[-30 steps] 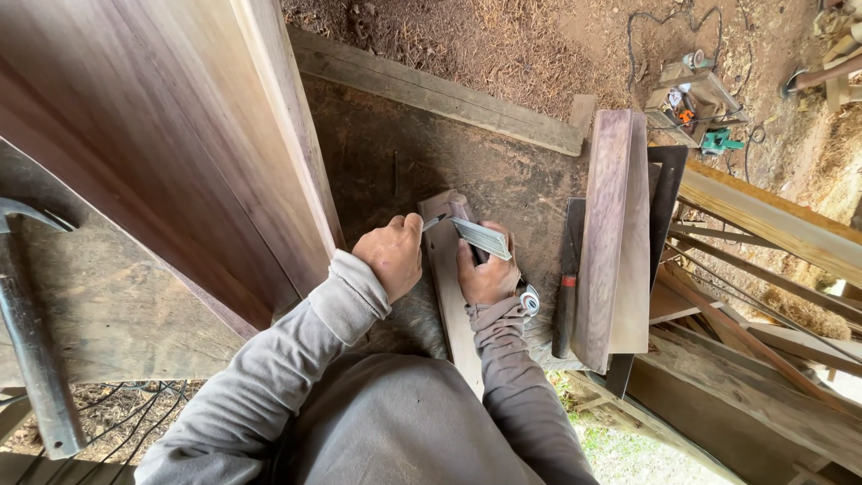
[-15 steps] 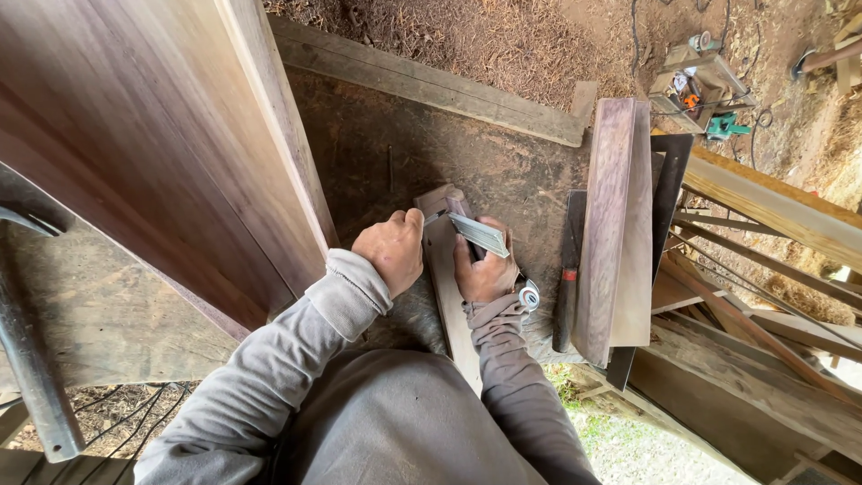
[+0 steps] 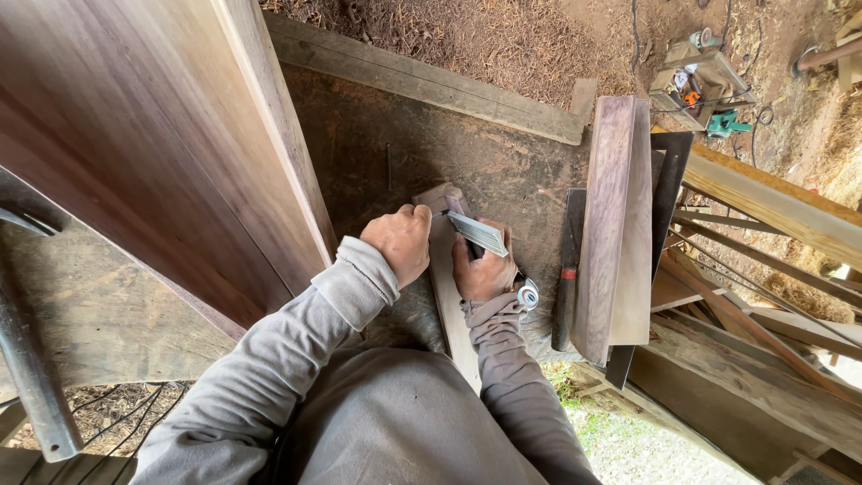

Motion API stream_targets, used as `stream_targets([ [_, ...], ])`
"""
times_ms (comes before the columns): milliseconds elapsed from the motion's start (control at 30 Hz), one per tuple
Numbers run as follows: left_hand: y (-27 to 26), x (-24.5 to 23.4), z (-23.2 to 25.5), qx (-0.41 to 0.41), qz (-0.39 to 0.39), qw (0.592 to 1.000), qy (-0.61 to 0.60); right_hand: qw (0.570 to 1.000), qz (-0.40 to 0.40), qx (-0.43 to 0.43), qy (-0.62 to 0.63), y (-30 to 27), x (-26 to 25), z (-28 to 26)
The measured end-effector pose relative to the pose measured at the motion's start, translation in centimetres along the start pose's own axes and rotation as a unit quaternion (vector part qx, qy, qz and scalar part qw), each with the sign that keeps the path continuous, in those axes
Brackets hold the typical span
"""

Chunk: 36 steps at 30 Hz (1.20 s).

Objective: The person is measuring and marking wooden pieces on a workbench using a measuring tape and a pencil.

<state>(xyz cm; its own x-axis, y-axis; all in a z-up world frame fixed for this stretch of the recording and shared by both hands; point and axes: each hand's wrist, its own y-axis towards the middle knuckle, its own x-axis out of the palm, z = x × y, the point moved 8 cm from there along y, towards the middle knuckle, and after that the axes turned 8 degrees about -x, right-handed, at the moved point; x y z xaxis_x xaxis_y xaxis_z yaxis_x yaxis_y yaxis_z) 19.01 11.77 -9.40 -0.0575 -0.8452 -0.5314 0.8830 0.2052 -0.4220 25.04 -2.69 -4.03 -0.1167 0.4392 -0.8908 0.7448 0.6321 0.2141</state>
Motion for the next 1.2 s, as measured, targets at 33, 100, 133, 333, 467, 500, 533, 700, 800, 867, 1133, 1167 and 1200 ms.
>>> stream_targets([
  [33,0.0,0.0,0.2,0.012,0.009,1.000,-0.007,1.000,0.003,-0.007,-0.001,0.0,0.0,-0.1],
  [100,-0.2,-0.3,0.4,0.022,0.018,1.000,-0.013,1.000,0.005,-0.014,-0.001,0.2,-0.1,-0.5],
  [133,-0.5,-0.7,0.7,0.028,0.016,0.999,-0.022,1.000,0.004,-0.015,-0.008,0.2,-0.2,-0.6],
  [333,-0.4,0.0,0.6,0.047,0.032,0.998,-0.039,1.000,-0.007,-0.008,-0.026,0.2,-0.2,-0.7],
  [467,0.0,0.1,0.8,0.053,0.039,0.997,-0.040,1.000,0.013,-0.019,-0.009,0.2,-0.2,-0.4],
  [500,-0.2,-0.6,1.1,0.054,0.039,0.997,-0.040,1.000,0.014,-0.020,-0.010,0.4,-0.2,-0.3],
  [533,-0.7,-1.4,1.6,0.059,0.039,0.996,-0.049,1.000,0.007,-0.022,-0.017,0.2,-0.2,-0.4],
  [700,-1.2,-1.8,1.6,0.076,0.063,0.993,-0.061,1.000,-0.011,0.013,-0.009,0.0,-0.2,-0.5],
  [800,-0.7,-1.7,1.6,0.091,0.070,0.992,-0.057,0.999,0.004,-0.034,-0.038,0.4,-0.2,-0.7],
  [867,-1.7,-3.6,2.7,0.100,0.054,0.985,-0.127,0.999,-0.009,-0.035,-0.023,0.1,-0.1,-0.6],
  [1133,-5.5,-7.7,3.3,0.142,0.176,0.939,-0.259,0.997,0.037,-0.059,-0.020,0.2,-0.8,-1.7],
  [1167,-5.9,-7.3,2.9,0.140,0.209,0.933,-0.259,0.996,0.047,-0.061,-0.036,0.2,-1.2,-2.2],
  [1200,-6.6,-7.2,3.2,0.142,0.206,0.933,-0.258,0.996,0.049,-0.058,-0.036,0.0,-1.2,-2.1],
])
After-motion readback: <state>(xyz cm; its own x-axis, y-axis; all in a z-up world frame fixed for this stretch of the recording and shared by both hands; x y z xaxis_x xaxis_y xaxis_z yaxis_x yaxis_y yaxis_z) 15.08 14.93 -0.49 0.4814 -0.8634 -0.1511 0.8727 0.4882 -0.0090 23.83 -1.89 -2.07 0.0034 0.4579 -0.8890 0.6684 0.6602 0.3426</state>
